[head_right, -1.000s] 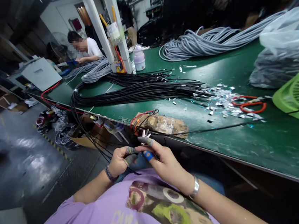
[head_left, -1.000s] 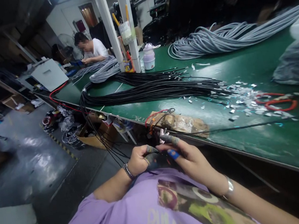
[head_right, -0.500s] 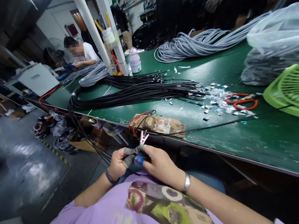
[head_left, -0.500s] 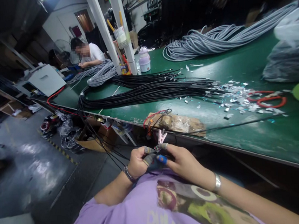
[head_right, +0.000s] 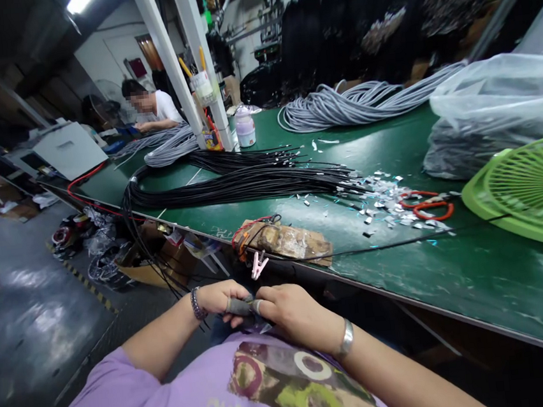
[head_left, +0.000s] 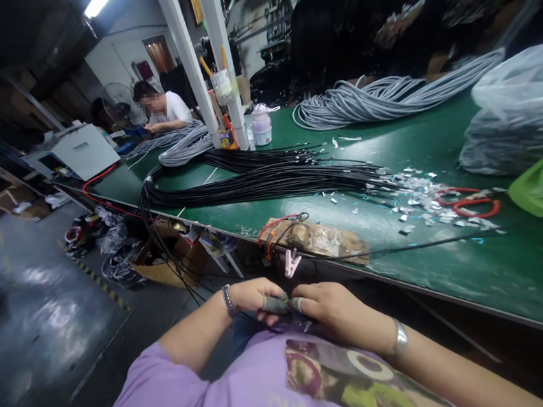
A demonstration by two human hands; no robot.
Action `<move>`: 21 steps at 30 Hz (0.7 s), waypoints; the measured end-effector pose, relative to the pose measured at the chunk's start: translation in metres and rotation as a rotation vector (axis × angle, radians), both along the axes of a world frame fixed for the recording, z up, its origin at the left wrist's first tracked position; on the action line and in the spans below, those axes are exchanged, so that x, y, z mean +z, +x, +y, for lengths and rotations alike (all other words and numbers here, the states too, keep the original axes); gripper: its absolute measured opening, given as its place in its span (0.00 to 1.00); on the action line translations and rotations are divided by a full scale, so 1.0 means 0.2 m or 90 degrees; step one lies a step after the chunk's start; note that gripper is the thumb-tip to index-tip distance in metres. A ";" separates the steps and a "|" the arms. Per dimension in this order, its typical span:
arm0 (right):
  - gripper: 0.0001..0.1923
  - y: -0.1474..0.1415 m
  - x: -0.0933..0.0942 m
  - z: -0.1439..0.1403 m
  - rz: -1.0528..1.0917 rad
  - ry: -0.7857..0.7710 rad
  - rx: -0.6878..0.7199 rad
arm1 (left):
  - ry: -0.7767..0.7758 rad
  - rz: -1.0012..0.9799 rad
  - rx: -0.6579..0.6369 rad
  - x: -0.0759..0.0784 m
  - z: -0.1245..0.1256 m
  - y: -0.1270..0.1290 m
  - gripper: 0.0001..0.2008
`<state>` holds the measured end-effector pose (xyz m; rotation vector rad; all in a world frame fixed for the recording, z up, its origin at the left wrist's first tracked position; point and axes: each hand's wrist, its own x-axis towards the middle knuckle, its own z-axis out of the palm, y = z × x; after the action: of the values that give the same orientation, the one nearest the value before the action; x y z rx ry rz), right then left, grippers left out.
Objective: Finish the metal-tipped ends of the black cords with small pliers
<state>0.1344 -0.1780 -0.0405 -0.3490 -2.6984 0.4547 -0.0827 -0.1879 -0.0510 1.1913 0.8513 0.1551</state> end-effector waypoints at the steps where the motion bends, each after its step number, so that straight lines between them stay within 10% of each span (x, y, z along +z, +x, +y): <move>1: 0.10 0.00 -0.01 0.01 0.011 -0.034 -0.005 | 0.029 0.006 0.010 0.00 0.01 0.01 0.26; 7: 0.06 0.03 -0.03 0.06 0.124 -0.443 -0.044 | 0.275 0.027 0.014 0.10 0.02 0.03 0.16; 12: 0.21 0.03 -0.10 0.10 0.257 -0.742 -0.255 | 0.429 0.044 0.142 0.12 -0.01 0.01 0.20; 21: 0.28 -0.10 -0.14 0.13 0.286 -0.904 -0.270 | 0.483 0.032 0.349 0.04 -0.03 0.05 0.26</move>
<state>0.1135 -0.1515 -0.0686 -0.9693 -1.3940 1.9286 -0.0737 -0.1937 -0.0438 1.6306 1.1999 0.9652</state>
